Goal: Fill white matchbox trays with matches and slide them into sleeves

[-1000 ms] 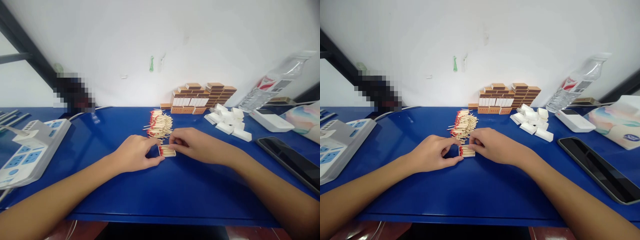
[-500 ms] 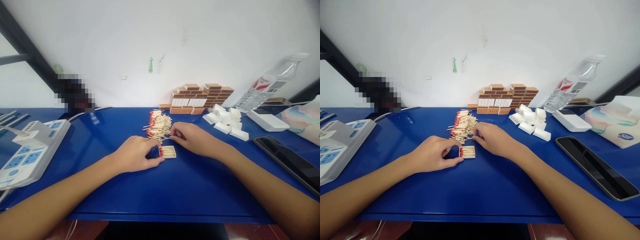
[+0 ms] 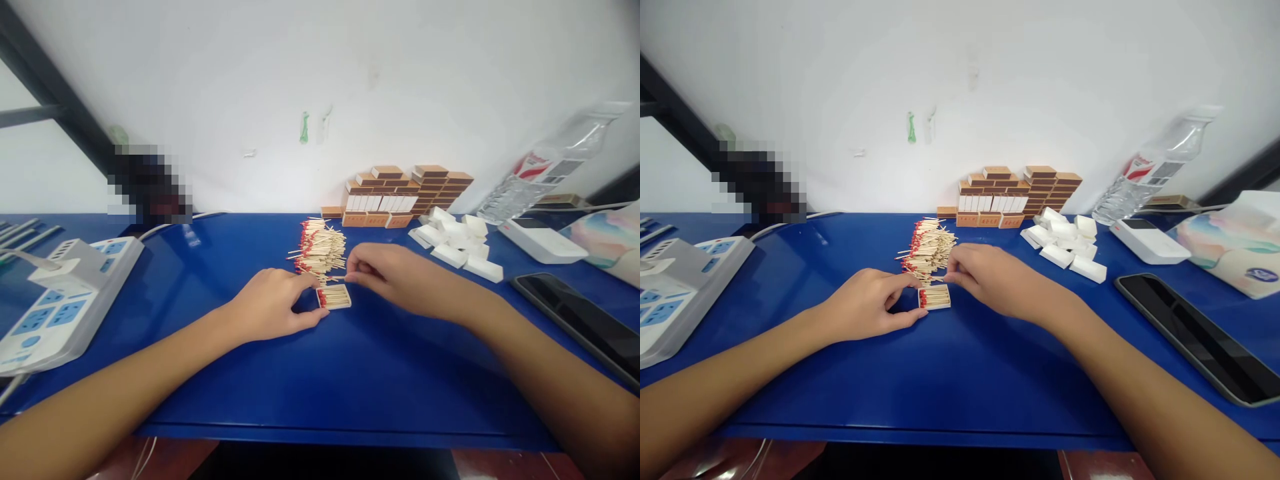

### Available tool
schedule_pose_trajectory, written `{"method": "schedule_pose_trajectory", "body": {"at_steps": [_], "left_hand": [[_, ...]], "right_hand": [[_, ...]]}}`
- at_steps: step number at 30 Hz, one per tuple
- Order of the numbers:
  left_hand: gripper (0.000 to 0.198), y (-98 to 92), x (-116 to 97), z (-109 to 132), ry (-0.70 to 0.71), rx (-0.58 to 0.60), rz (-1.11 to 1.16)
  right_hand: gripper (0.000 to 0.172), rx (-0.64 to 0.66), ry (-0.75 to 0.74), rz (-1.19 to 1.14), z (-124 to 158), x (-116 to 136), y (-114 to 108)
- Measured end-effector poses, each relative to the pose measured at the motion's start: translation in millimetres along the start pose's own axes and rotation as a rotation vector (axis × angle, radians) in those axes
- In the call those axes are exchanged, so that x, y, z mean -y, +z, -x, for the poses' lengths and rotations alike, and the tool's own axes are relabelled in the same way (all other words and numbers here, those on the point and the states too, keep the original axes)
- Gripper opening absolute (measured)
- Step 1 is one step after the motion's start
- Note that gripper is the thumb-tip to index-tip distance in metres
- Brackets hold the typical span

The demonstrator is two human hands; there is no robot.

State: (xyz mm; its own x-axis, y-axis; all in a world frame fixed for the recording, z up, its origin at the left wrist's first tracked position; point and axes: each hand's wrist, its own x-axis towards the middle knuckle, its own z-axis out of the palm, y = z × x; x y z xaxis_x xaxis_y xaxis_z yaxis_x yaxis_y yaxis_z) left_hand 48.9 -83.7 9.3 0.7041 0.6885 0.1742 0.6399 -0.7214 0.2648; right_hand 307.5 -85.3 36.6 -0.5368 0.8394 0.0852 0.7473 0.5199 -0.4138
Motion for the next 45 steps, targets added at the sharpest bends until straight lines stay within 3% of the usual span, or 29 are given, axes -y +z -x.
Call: {"method": "schedule_pose_trajectory", "body": {"at_steps": [5,12,16,20,26,33,40,45], "left_hand": [[0.033,-1.5,0,-1,0.006,-0.010,-0.008],[0.034,-0.2,0,0,0.026,-0.028,0.001],[0.033,-0.2,-4,2,0.039,-0.047,0.042],[0.030,-2.1,-8,3,0.073,0.027,0.158],[0.030,-1.8,-7,3,0.054,0.038,0.100],[0.032,-1.9,-4,1,0.001,-0.031,0.043],[0.033,-3.2,-2,-1,-0.023,-0.015,0.019],[0.033,-2.5,-2,-1,-0.022,-0.016,0.006]], "right_hand": [[0.018,0.129,-0.085,-0.075,3,10,10],[0.019,0.117,-0.100,-0.068,5,13,9],[0.017,0.000,-0.080,0.012,0,12,11],[0.008,-0.142,-0.013,0.031,-7,5,24],[0.009,-0.113,0.066,-0.014,-12,-2,41],[0.011,-0.166,0.065,0.038,-7,-6,23],[0.017,0.071,-0.068,-0.045,4,9,13],[0.015,0.084,-0.080,-0.004,7,13,16]]}}
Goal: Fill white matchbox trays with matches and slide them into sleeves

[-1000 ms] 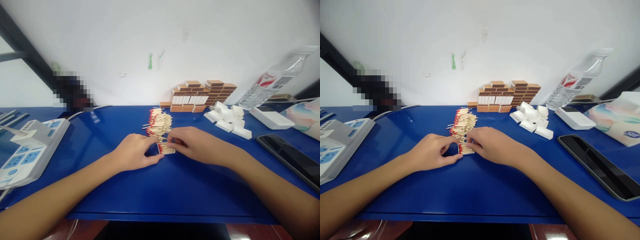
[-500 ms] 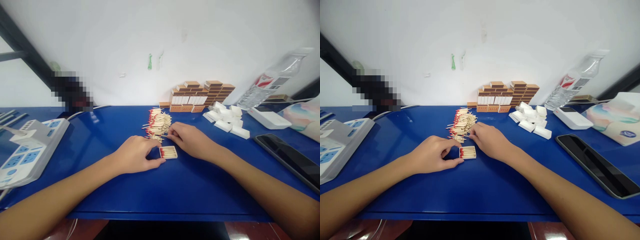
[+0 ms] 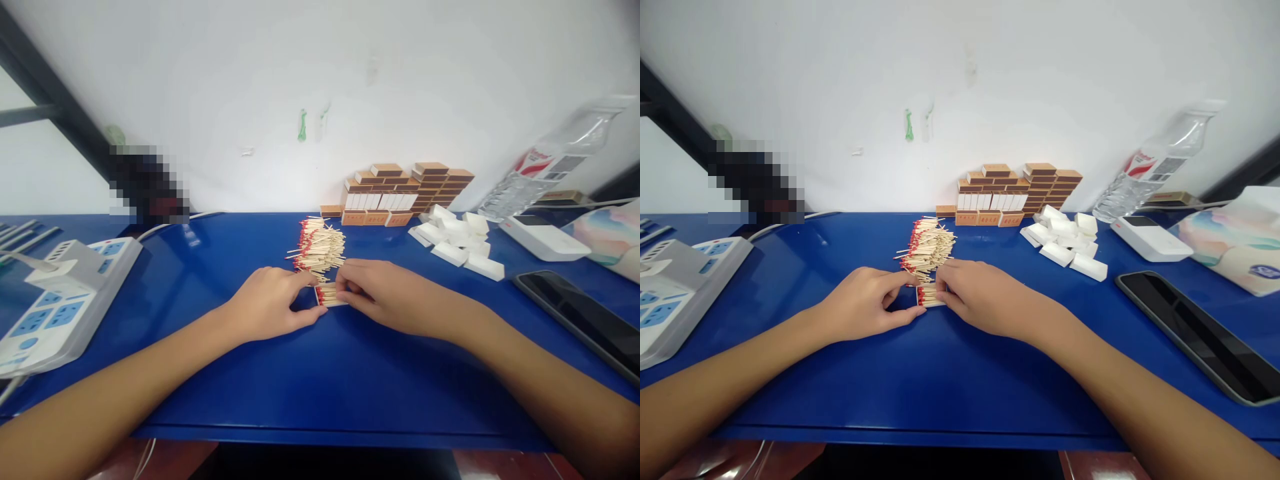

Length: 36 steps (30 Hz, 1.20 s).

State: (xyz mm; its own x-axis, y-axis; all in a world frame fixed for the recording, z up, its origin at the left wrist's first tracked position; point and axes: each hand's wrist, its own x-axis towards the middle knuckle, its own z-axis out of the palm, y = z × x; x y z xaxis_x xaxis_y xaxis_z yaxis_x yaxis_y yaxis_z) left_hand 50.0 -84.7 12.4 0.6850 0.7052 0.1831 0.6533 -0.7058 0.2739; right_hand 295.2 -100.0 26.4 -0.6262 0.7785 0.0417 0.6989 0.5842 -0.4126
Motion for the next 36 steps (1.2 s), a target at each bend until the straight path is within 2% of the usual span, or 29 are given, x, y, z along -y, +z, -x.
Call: {"method": "schedule_pose_trajectory", "body": {"at_steps": [6,10,15,20,25,30,36], "left_hand": [[0.034,1.9,-4,4,0.095,-0.012,0.035],[0.031,1.7,-5,6,0.140,0.033,0.058],[0.031,-0.1,-6,4,0.111,0.044,0.046],[0.024,0.7,-9,6,0.119,0.055,0.061],[0.040,3.6,-12,7,0.067,-0.012,0.089],[0.049,8.1,-18,7,0.034,-0.022,0.067],[0.032,13.7,-20,8,0.052,-0.060,0.050]], "right_hand": [[0.012,-0.140,0.042,0.046,-6,-3,-1],[0.005,-0.252,0.072,-0.004,-13,-7,9],[0.007,-0.226,0.051,-0.102,-20,-12,23],[0.009,-0.216,0.069,-0.119,-22,-12,23],[0.008,-0.190,0.075,-0.084,-22,-10,22],[0.010,-0.167,0.100,-0.063,-20,-6,19],[0.008,-0.221,0.067,0.020,-14,-12,5]]}}
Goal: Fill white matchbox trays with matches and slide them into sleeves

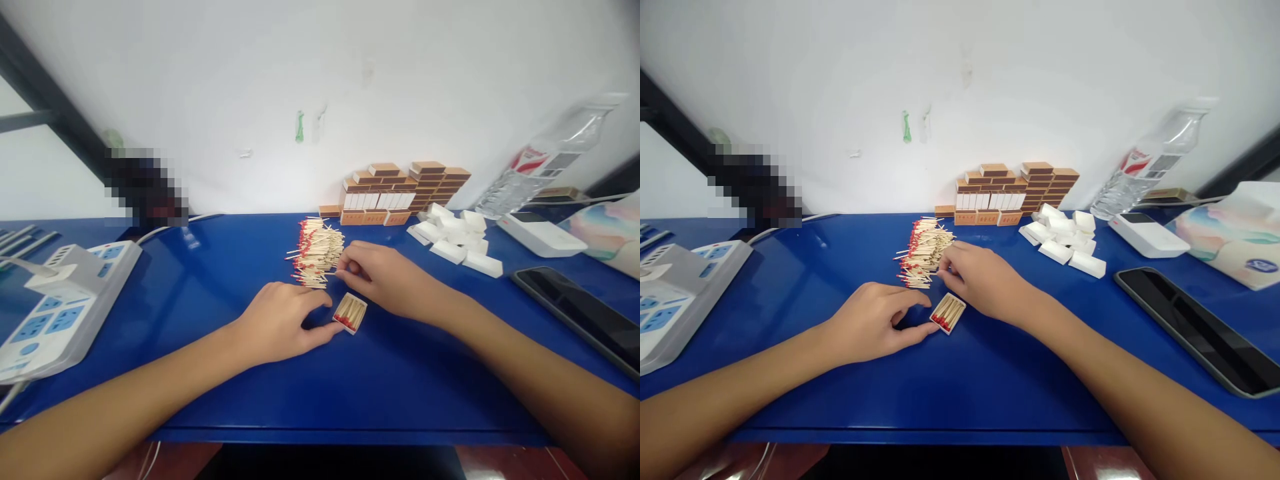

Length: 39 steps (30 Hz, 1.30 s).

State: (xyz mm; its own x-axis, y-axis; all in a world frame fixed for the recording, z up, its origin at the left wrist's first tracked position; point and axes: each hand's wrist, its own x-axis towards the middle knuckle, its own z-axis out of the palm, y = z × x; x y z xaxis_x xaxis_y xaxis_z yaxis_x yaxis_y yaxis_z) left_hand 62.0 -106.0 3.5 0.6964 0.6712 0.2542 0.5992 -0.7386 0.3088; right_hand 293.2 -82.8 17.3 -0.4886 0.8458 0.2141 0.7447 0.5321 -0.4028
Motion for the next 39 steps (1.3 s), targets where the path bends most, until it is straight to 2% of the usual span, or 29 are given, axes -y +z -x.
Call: {"method": "schedule_pose_trajectory", "body": {"at_steps": [6,11,15,18,24,28,33,39], "left_hand": [[0.030,-0.2,2,1,-0.007,-0.031,-0.025],[0.027,-4.3,1,4,0.114,-0.073,0.010],[0.028,-7.0,0,5,0.281,0.030,0.030],[0.028,-6.8,0,6,0.329,0.065,-0.011],[0.024,-5.6,5,4,0.299,-0.043,-0.062],[0.028,-5.0,4,3,0.191,-0.097,-0.049],[0.051,-3.6,1,2,0.075,0.008,-0.027],[0.040,0.6,1,1,0.059,0.065,-0.030]], "right_hand": [[0.013,0.100,-0.012,0.043,3,-15,-25],[0.014,0.165,0.011,0.000,5,-21,-36],[0.013,0.237,0.034,-0.039,7,-18,-41],[0.013,0.327,0.052,-0.104,9,-14,-45],[0.019,0.398,0.043,-0.131,10,-11,-49],[0.021,0.503,0.069,-0.139,12,-4,-54],[0.018,0.572,0.114,-0.170,15,8,-50],[0.019,0.548,0.059,-0.131,19,12,-40]]}}
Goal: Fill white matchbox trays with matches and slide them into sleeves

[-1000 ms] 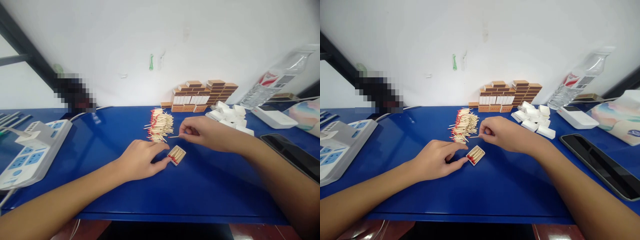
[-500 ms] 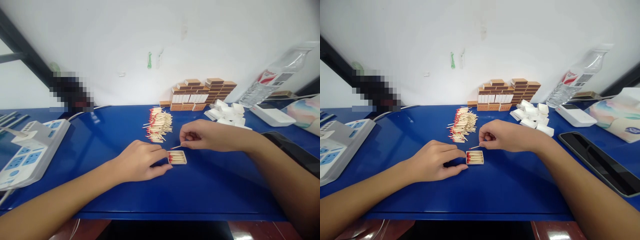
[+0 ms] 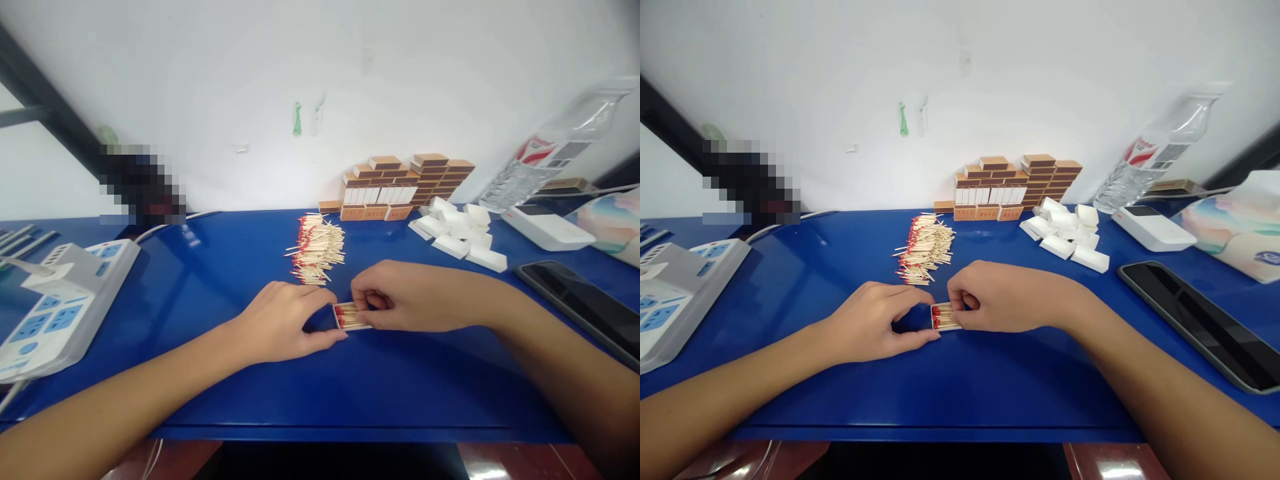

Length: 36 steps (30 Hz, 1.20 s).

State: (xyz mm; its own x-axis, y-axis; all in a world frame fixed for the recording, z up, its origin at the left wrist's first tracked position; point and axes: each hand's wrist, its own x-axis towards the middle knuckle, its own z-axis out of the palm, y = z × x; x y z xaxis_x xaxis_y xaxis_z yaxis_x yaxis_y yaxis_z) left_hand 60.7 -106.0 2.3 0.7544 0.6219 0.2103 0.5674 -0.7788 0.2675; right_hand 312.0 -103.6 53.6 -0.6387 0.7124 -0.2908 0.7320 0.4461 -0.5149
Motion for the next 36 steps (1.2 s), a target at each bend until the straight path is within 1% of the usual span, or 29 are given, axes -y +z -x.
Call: {"method": "schedule_pose_trajectory", "body": {"at_steps": [4,7,11,14,16,20,26,32,36], "left_hand": [[0.036,-0.2,1,-1,-0.005,-0.002,0.002],[0.033,-2.0,2,-1,0.007,-0.012,0.012],[0.030,-4.6,4,-1,0.026,-0.008,0.018],[0.028,-6.1,4,-1,0.039,0.015,0.028],[0.026,-6.7,4,-1,0.038,0.024,0.037],[0.027,-6.9,5,-2,0.022,0.029,0.034],[0.028,-6.8,7,-2,0.011,0.031,0.037],[0.027,-8.0,8,-2,0.006,0.034,0.030],[0.030,-8.4,7,-1,-0.002,0.032,0.019]], "right_hand": [[0.024,-0.025,-0.012,0.002,-1,2,-1],[0.028,-0.085,-0.019,-0.024,-4,5,0],[0.024,-0.122,-0.052,-0.054,-9,6,5],[0.023,-0.112,-0.084,-0.071,-11,6,9],[0.019,-0.111,-0.095,-0.088,-12,6,10],[0.015,-0.125,-0.097,-0.115,-13,6,11],[0.014,-0.121,-0.121,-0.066,-11,8,9],[0.021,-0.120,-0.141,-0.064,-11,7,9],[0.032,-0.131,-0.075,-0.051,-11,7,9]]}}
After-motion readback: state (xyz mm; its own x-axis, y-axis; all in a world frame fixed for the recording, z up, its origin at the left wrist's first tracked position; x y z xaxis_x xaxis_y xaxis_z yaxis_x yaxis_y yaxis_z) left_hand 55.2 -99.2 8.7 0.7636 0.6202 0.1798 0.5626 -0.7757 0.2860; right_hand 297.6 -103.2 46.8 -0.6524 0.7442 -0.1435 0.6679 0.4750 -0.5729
